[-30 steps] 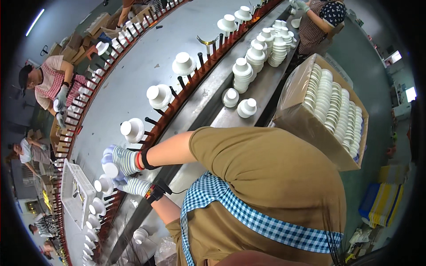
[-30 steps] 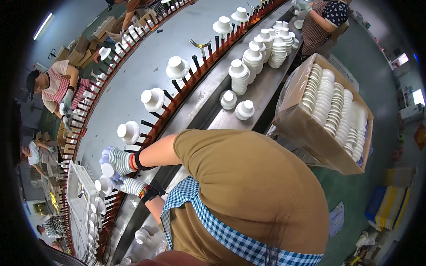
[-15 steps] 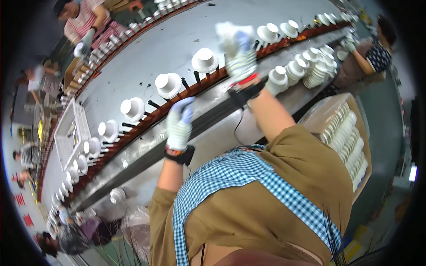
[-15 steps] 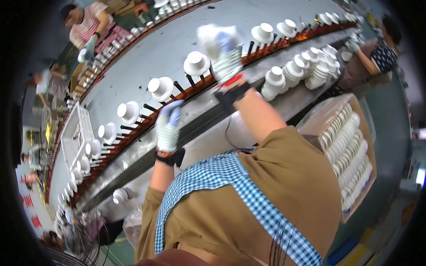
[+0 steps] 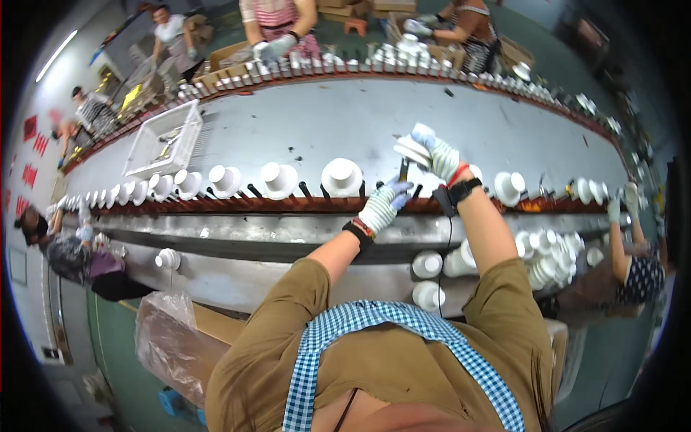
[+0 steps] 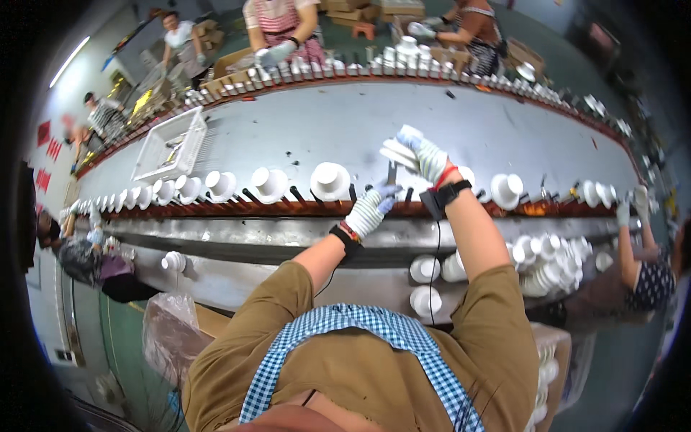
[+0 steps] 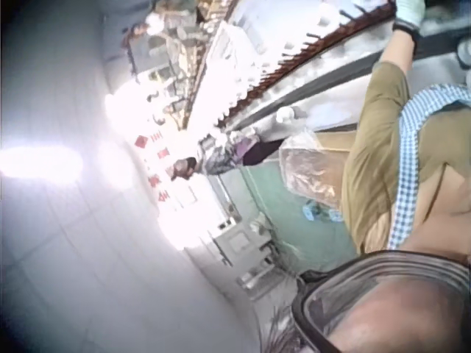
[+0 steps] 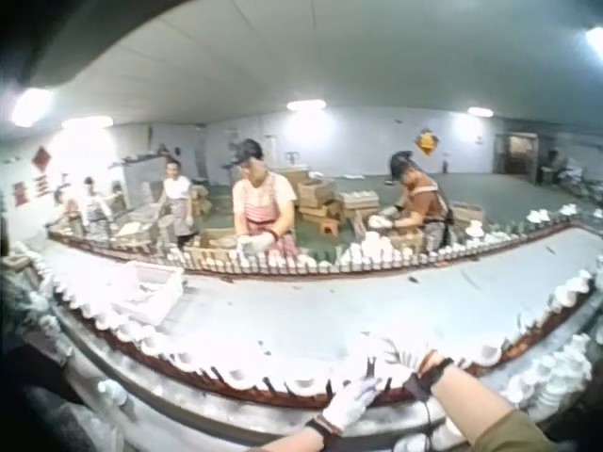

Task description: The worker is removing stacks of plastic or foam cups from a circular rotating conveyor belt and placing them into cardboard boxes for packaging.

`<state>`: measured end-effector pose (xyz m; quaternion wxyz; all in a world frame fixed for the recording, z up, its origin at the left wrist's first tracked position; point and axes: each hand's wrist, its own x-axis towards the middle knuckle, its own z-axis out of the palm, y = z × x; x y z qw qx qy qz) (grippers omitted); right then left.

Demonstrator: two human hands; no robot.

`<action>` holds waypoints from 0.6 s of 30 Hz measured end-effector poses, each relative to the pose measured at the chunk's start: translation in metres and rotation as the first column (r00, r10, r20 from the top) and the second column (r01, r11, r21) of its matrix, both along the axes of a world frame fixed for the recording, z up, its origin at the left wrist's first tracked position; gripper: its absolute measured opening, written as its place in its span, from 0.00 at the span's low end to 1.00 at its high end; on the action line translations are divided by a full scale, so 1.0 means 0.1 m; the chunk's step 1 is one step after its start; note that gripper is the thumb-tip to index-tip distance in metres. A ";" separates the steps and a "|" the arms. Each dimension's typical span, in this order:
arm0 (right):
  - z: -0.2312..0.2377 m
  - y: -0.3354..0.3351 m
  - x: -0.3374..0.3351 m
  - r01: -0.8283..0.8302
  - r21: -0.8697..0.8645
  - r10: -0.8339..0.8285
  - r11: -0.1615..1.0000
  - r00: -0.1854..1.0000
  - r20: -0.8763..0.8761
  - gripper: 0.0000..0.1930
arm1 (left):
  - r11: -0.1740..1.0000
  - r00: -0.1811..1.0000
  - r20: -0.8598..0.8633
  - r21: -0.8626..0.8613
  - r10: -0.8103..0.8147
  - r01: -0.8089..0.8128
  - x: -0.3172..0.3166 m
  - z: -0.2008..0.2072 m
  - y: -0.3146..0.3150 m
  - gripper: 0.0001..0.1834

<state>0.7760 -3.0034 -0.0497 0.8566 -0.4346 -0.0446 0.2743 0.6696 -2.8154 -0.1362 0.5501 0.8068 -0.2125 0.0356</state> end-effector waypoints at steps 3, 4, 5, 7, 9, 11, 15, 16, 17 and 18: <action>0.32 0.12 -0.16 -0.219 -0.433 0.253 0.874 0.967 0.021 0.18 | 0.999 0.999 0.044 0.042 0.004 -0.006 -0.05 0.16 0.13 0.16; 0.24 0.21 -0.18 -0.261 -0.274 0.297 0.926 0.950 0.097 0.18 | 0.999 0.997 -0.068 -0.001 0.033 -0.033 -0.05 0.16 0.12 0.17; 0.19 0.25 -0.16 -0.281 -0.271 0.314 0.921 0.946 0.086 0.18 | 0.997 0.982 -0.184 -0.044 0.051 -0.060 -0.06 0.15 0.12 0.18; 0.13 0.32 -0.12 -0.293 -0.334 0.381 0.896 0.894 0.235 0.17 | 0.983 0.951 -0.247 0.038 0.185 -0.182 -0.03 0.05 0.18 0.17; 0.11 0.37 -0.14 -0.243 -0.386 0.379 0.890 0.865 0.329 0.16 | 0.959 0.927 -0.295 -0.087 0.233 -0.269 -0.02 0.03 0.19 0.16; 0.01 0.47 -0.11 -0.235 -0.374 0.394 0.897 0.808 0.439 0.16 | 0.909 0.948 -0.203 -0.291 0.246 -0.299 0.00 -0.01 0.13 0.17; -0.30 0.78 -0.05 0.032 -0.663 0.454 0.748 0.704 0.546 0.24 | 0.744 0.901 -0.383 -0.537 0.206 -0.398 0.17 -0.30 0.31 0.20; -0.35 0.78 -0.04 0.013 -0.616 0.396 0.787 0.755 0.522 0.26 | 0.609 0.908 -0.409 -0.697 0.097 -0.379 0.15 -0.33 0.25 0.19; -0.39 0.75 -0.06 0.009 -0.617 0.399 0.787 0.755 0.520 0.26 | 0.441 0.914 -0.406 -0.822 -0.011 -0.360 0.14 -0.34 0.20 0.19; -0.43 0.75 -0.09 0.142 -0.614 0.357 0.777 0.703 0.615 0.26 | 0.278 0.896 -0.438 -0.872 -0.076 -0.403 0.11 -0.33 0.22 0.19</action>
